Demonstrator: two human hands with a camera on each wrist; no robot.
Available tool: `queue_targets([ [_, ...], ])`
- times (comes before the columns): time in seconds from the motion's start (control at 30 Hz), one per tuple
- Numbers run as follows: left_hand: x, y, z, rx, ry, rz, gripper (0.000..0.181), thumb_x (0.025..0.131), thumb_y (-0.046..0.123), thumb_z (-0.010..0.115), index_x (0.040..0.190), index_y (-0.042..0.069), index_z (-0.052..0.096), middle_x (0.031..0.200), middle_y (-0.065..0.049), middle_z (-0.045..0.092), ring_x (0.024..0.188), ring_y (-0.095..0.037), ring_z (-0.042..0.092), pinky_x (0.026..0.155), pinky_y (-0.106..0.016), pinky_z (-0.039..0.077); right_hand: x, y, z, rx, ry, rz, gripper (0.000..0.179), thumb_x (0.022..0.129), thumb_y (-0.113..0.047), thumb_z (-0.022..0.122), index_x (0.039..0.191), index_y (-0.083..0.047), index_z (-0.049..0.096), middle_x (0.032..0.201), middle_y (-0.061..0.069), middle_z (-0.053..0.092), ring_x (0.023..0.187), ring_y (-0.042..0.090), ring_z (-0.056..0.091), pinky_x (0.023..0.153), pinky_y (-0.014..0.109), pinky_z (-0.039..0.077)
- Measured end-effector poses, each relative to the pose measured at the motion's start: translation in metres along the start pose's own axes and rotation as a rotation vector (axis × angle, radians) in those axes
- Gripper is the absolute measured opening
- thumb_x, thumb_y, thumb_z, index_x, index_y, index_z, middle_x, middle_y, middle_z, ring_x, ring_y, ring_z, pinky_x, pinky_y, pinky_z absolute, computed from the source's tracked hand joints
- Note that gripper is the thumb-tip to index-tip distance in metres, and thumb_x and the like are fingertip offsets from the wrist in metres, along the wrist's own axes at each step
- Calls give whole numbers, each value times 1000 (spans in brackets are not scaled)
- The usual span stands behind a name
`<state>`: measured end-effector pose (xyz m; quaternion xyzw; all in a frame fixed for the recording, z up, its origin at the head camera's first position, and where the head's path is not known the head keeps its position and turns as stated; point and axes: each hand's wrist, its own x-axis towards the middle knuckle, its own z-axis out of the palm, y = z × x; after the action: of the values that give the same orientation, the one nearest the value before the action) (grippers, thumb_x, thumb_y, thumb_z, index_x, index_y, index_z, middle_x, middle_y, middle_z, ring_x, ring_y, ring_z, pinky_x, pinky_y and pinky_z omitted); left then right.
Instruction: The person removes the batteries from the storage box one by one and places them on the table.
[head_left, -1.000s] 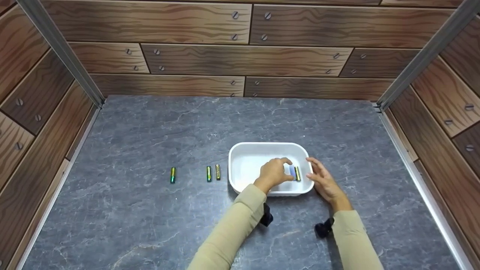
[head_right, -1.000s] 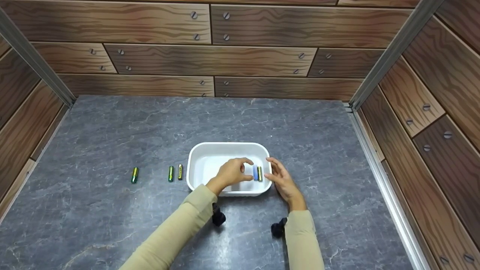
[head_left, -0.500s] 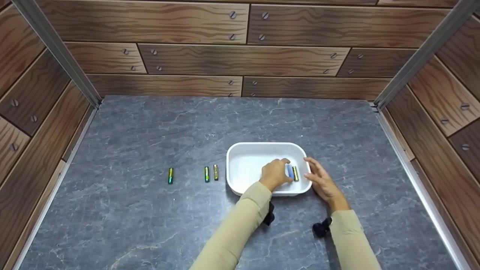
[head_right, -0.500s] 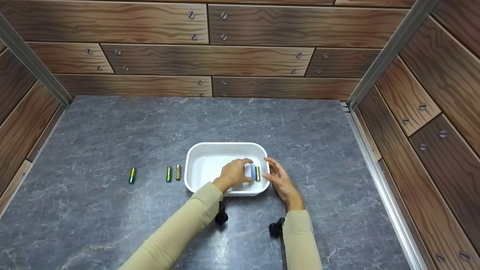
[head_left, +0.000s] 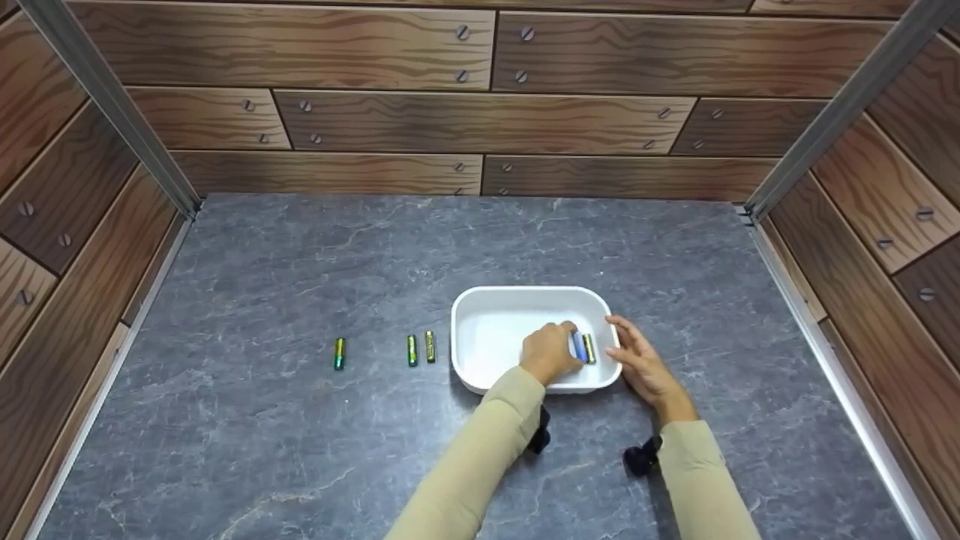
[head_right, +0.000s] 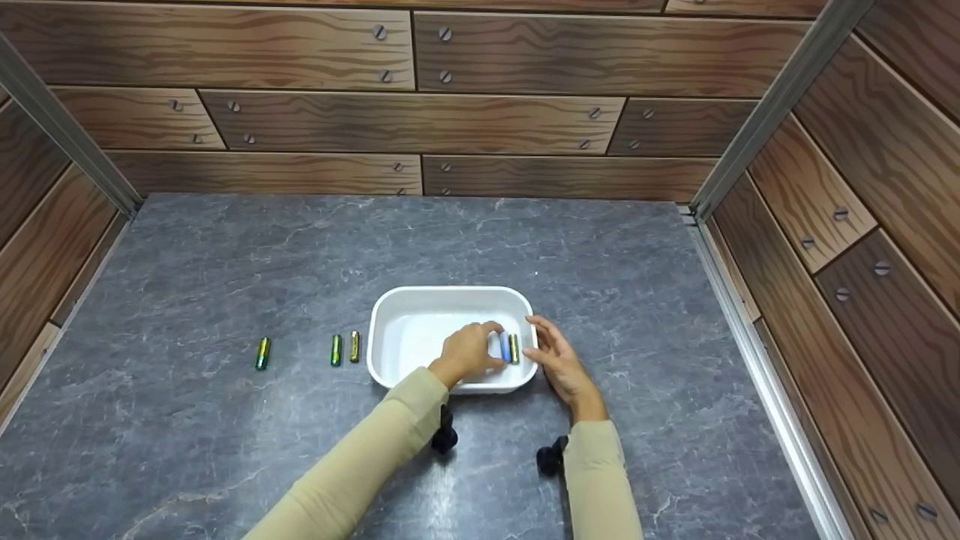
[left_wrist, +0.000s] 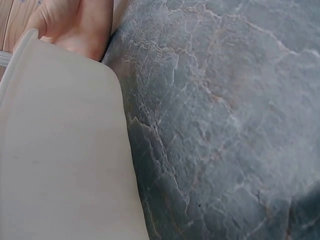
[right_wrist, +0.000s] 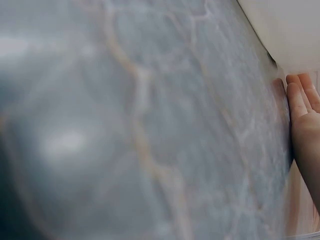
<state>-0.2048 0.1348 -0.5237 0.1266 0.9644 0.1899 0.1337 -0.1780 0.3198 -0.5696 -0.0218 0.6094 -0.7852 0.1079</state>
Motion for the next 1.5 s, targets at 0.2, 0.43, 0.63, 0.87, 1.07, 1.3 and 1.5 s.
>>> queue_targets([
  [0.2,1,-1,-1,-16,-9,-2,55,74,38,81,123,24,61,110,0,68,100,-17,67,82,-31,53,0,0,-1,7,-35,-19,47,91,3,54,122,-33,52,128,-14,56,112,5,58,89,23,51],
  [0.43,1,-1,-3,-14,-26,-1,55,74,39,81,123,25,61,112,1,68,103,-16,66,85,-32,53,0,0,-1,14,-20,-15,48,91,4,54,121,-32,52,128,-13,56,112,5,58,89,23,51],
  [0.63,0,-3,-10,-6,-33,16,56,74,39,81,124,26,60,112,0,68,102,-18,66,84,-33,53,-1,-1,-1,-7,4,7,48,90,4,55,122,-32,52,130,-11,53,114,6,56,88,23,52],
  [0.87,1,-6,-22,10,-32,41,59,73,41,82,125,26,60,113,0,68,103,-20,67,83,-34,54,-1,-1,-2,-16,-3,18,49,91,5,53,123,-32,50,130,-12,53,113,6,56,87,23,53],
  [1.07,-1,-11,-34,14,-29,61,59,72,41,82,125,27,60,116,-1,69,103,-20,67,83,-35,54,0,-1,-1,-1,-4,12,48,91,5,53,122,-32,51,128,-12,54,111,7,58,85,24,54],
  [1.3,-9,-20,-44,-9,-23,95,60,73,40,83,126,28,59,121,-1,68,105,-20,67,84,-38,54,1,-1,1,17,6,8,49,90,7,52,121,-31,52,128,-11,55,110,9,58,84,24,54],
  [1.5,-18,-32,-48,-43,12,125,60,72,38,84,126,27,59,117,-2,69,100,-21,68,79,-38,55,0,-2,0,7,0,18,49,91,6,52,119,-34,53,127,-15,55,110,5,58,85,22,53],
])
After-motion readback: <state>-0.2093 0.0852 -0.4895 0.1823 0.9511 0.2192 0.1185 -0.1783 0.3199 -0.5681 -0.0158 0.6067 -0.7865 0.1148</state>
